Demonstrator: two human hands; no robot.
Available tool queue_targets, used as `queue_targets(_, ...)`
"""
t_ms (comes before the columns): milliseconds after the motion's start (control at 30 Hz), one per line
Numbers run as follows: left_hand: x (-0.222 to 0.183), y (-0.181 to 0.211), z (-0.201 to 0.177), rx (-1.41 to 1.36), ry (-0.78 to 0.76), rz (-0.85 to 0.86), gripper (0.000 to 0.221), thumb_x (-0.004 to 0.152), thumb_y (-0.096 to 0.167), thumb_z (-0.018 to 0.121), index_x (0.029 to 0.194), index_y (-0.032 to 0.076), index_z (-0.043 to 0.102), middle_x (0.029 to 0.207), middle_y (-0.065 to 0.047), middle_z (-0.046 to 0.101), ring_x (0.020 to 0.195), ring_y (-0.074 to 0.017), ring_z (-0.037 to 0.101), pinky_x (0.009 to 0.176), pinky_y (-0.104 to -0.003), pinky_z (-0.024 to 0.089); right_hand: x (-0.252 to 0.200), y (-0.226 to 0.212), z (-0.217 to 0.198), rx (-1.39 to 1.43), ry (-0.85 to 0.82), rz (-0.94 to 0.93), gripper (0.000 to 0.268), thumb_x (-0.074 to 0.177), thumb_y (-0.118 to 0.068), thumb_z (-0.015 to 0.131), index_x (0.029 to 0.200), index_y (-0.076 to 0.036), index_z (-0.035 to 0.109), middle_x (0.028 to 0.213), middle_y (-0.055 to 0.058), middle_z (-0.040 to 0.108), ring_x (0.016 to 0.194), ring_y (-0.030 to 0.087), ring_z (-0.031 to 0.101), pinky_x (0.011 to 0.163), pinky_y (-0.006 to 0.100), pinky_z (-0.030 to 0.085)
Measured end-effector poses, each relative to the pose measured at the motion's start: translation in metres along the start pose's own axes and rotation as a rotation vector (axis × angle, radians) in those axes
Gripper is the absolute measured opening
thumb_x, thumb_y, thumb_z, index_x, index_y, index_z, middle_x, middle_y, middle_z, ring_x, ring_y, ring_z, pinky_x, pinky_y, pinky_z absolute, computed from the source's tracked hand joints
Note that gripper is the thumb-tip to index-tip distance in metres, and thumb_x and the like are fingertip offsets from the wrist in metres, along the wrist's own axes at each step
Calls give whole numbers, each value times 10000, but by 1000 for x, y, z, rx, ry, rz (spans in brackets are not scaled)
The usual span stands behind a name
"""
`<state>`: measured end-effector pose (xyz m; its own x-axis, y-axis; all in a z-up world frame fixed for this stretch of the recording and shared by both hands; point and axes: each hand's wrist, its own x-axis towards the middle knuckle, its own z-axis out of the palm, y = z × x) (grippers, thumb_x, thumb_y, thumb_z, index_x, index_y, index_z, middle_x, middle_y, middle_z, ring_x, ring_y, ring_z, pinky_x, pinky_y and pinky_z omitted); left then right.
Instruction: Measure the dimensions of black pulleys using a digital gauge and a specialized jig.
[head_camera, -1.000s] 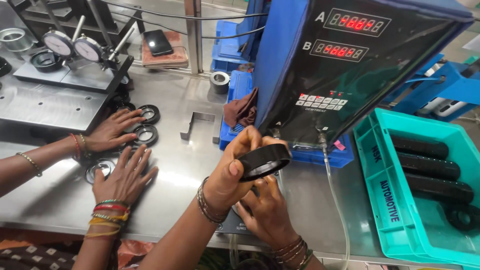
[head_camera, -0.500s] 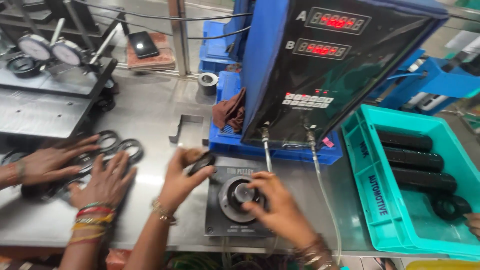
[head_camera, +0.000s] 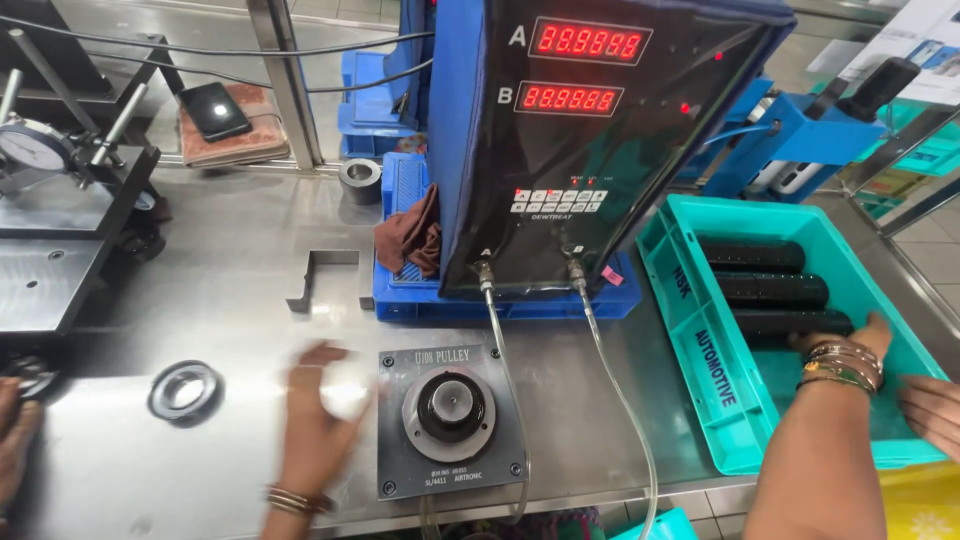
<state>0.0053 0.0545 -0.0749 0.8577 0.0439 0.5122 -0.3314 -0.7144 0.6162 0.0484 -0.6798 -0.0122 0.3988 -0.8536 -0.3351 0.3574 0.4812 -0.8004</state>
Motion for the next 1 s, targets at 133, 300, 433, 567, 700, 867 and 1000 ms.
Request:
queue_targets(133,-2,91,2,-268,-205,297,841,550,571,928,1170,87,631,1297,-183,575,1223,-388,510,1014,-509,393,91,-1,-60,94,47,-33,545,973,-415,696,1426,-209,474,1476,95,506,1351,259,522,1164,529,366)
queue_targets(300,20,74,4,-9,-472,325,836,588,614,900,1252,177,641,1316,-118,573,1263,-357,494,1050,-541,318,90,-28,-77,203,122,-72,548,958,-417,690,1425,-214,487,1468,91,526,1345,265,536,1149,527,380)
queue_targets(433,37,47,-22,41,-515,402,934,516,641,892,1299,196,642,1319,-76,594,1276,-329,509,1076,-564,275,92,-42,-79,292,172,-94,550,946,-418,685,1424,-219,498,1462,88,542,1340,270,547,1136,527,392)
queue_targets(567,29,48,-21,34,-428,347,915,543,679,877,1252,157,628,1261,-103,600,1243,-328,510,1057,-523,320,109,-35,-83,382,219,-111,554,934,-419,679,1423,-223,509,1456,84,558,1334,276,558,1123,526,403)
queue_targets(700,14,77,0,-54,-487,341,929,565,680,882,1265,128,620,1231,-117,606,1178,-332,522,1018,-505,367,108,-11,-101,463,286,-139,558,922,-420,674,1422,-227,520,1449,81,574,1329,281,569,1111,525,415)
queue_targets(867,15,79,5,-84,-497,301,847,617,604,889,1244,103,621,1133,-99,610,1094,-311,554,958,-443,456,133,9,-116,546,343,-172,563,910,-422,669,1421,-232,531,1443,77,590,1324,286,580,1098,524,427)
queue_targets(1000,26,86,-2,-194,-437,316,688,622,492,902,1096,72,634,1095,-104,615,1055,-304,573,913,-421,486,-54,-25,-30,212,-497,-265,221,1090,-318,673,1265,-193,625,1261,11,674,1304,212,606,1125,522,450)
